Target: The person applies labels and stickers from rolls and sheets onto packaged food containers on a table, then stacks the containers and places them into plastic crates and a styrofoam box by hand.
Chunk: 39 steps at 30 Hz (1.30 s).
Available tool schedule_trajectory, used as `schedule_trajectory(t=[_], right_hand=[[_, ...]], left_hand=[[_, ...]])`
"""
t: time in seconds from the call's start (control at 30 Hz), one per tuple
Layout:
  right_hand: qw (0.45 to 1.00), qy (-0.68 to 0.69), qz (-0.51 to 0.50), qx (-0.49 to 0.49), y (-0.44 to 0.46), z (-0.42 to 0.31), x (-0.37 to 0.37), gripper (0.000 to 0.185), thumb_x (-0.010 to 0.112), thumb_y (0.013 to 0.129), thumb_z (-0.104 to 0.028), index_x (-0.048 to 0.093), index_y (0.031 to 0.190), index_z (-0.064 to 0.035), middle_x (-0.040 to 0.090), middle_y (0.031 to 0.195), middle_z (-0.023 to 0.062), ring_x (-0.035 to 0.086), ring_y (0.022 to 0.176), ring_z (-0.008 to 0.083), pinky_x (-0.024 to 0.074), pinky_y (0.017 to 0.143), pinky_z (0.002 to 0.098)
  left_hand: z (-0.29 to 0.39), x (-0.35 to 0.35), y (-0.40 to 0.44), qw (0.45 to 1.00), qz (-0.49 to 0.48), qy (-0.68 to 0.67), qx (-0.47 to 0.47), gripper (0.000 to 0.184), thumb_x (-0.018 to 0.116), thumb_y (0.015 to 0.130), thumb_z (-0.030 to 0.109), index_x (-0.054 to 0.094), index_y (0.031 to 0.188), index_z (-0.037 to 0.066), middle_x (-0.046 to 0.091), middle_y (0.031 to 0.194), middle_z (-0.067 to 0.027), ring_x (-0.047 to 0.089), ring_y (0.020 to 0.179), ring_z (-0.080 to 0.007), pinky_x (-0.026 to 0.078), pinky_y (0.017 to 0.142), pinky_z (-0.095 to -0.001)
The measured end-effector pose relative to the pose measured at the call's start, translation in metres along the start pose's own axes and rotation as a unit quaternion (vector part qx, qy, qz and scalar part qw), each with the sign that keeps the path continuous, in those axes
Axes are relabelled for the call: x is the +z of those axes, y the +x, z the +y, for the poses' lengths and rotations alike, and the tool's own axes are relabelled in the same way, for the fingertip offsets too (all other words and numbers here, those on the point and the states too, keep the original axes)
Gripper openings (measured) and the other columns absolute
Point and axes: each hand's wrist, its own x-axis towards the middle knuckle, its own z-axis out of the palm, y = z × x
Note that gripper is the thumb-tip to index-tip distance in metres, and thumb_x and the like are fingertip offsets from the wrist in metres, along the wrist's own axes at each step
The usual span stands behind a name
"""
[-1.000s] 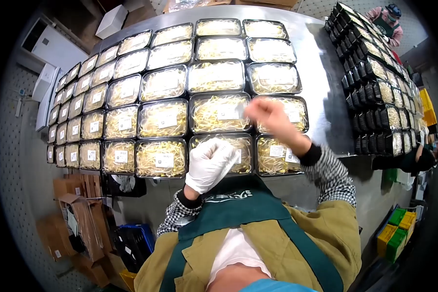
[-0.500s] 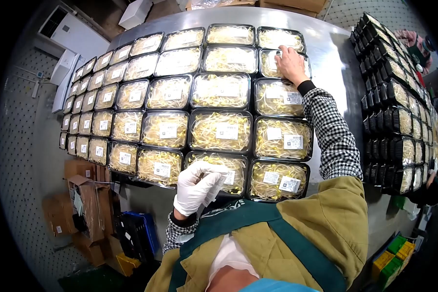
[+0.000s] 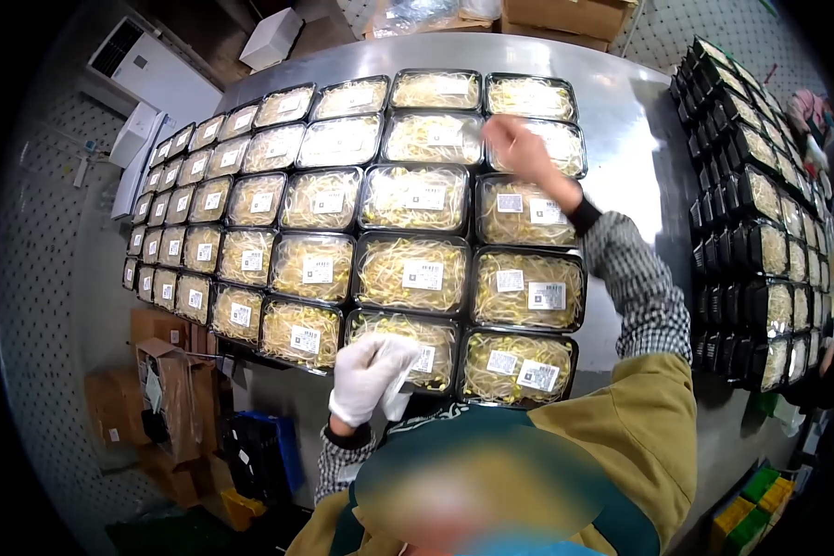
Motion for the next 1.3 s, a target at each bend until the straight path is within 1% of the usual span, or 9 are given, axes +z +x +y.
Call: schedule_trajectory(t=[0.13, 0.47, 0.57, 0.63, 0.67, 0.73, 0.8, 0.9, 1.3], right_hand=[[0.920, -0.390, -0.003, 0.039, 0.105, 0.127, -0.039, 0.029, 0.052, 0.091, -0.040, 0.063, 0.095, -0.0129, 0.063, 0.094, 0.0116, 0.060, 0.091, 0.0298, 0.0447, 0.077, 0.0465], [0.876, -0.482, -0.012, 0.004, 0.115, 0.166, -0.024, 0.025, 0.052, 0.090, -0.027, 0.058, 0.112, -0.0147, 0.061, 0.104, 0.0107, 0.059, 0.097, 0.0310, 0.0456, 0.078, 0.0476], [0.940, -0.307, 0.067, -0.133, 0.084, 0.092, 0.016, 0.020, 0.055, 0.091, -0.019, 0.061, 0.105, -0.0065, 0.065, 0.092, 0.0111, 0.061, 0.083, 0.0271, 0.0478, 0.070, 0.0393], [0.980, 0.015, -0.199, -0.012, 0.018, -0.006, 0.053, 0.025, 0.058, 0.092, -0.024, 0.064, 0.101, -0.0011, 0.068, 0.082, 0.0086, 0.060, 0.068, 0.0152, 0.0479, 0.063, 0.0305], [0.882, 0.018, -0.386, 0.270, -0.018, -0.100, 0.050, 0.024, 0.059, 0.092, -0.022, 0.064, 0.103, -0.0015, 0.066, 0.083, 0.0051, 0.060, 0.073, 0.0125, 0.0481, 0.066, 0.0286], [0.819, 0.251, -0.515, 0.038, -0.098, -0.143, 0.068, 0.024, 0.059, 0.092, -0.026, 0.067, 0.105, -0.0077, 0.068, 0.085, 0.0034, 0.059, 0.072, 0.0107, 0.0481, 0.069, 0.0238], [0.775, 0.318, -0.507, 0.203, -0.142, -0.181, 0.073, 0.018, 0.062, 0.090, -0.021, 0.068, 0.097, -0.0056, 0.067, 0.081, 0.0029, 0.059, 0.071, 0.0102, 0.0475, 0.068, 0.0218], [0.907, 0.203, -0.335, 0.152, -0.155, -0.178, 0.089, 0.018, 0.062, 0.089, -0.016, 0.063, 0.083, 0.0007, 0.064, 0.076, 0.0035, 0.055, 0.068, 0.0086, 0.0450, 0.062, 0.0234], [0.926, -0.363, -0.090, -0.052, -0.203, -0.192, 0.162, 0.022, 0.065, 0.083, -0.017, 0.055, 0.099, -0.0053, 0.056, 0.084, 0.0072, 0.055, 0.076, 0.0205, 0.0389, 0.070, 0.0306]], left_hand=[[0.009, -0.014, -0.030, 0.996, 0.046, -0.047, -0.061, 0.026, 0.065, 0.081, -0.003, 0.061, 0.107, -0.007, 0.067, 0.101, -0.0150, 0.065, 0.088, -0.0158, 0.053, 0.076, -0.0258], [-0.005, -0.031, -0.036, 0.998, 0.016, -0.046, 0.045, 0.023, 0.063, 0.082, -0.005, 0.063, 0.105, -0.003, 0.066, 0.096, -0.0079, 0.060, 0.081, -0.0097, 0.047, 0.070, -0.0213], [-0.009, -0.029, -0.028, 0.991, 0.051, 0.085, 0.084, 0.012, 0.066, 0.080, -0.003, 0.068, 0.090, 0.003, 0.060, 0.079, -0.0047, 0.057, 0.070, -0.0119, 0.043, 0.063, -0.0226], [-0.021, -0.026, -0.024, 0.987, 0.111, 0.084, 0.082, 0.004, 0.071, 0.079, 0.003, 0.067, 0.081, 0.003, 0.057, 0.072, -0.0042, 0.053, 0.063, -0.0118, 0.041, 0.057, -0.0252], [-0.016, -0.021, -0.022, 0.981, 0.145, 0.077, 0.102, 0.011, 0.073, 0.079, 0.009, 0.064, 0.074, 0.003, 0.056, 0.068, -0.0042, 0.052, 0.059, -0.0134, 0.040, 0.054, -0.0256], [-0.032, -0.028, -0.022, 0.960, 0.168, 0.119, 0.192, 0.020, 0.075, 0.078, 0.015, 0.061, 0.069, 0.004, 0.052, 0.062, -0.0048, 0.050, 0.054, -0.0154, 0.038, 0.050, -0.0274], [-0.055, -0.044, -0.032, 0.967, 0.140, 0.130, 0.171, 0.026, 0.077, 0.076, 0.018, 0.057, 0.066, 0.005, 0.048, 0.055, -0.0065, 0.046, 0.048, -0.0165, 0.035, 0.046, -0.0302], [-0.038, -0.068, -0.053, 1.000, 0.014, -0.002, -0.023, 0.015, 0.072, 0.082, 0.013, 0.065, 0.075, 0.001, 0.058, 0.061, -0.0005, 0.050, 0.054, -0.0054, 0.039, 0.047, -0.0233], [-0.071, -0.146, -0.064, 0.990, -0.028, -0.038, 0.129, 0.012, 0.063, 0.087, 0.002, 0.066, 0.096, -0.003, 0.061, 0.070, 0.0001, 0.050, 0.054, -0.0027, 0.038, 0.048, -0.0175]])
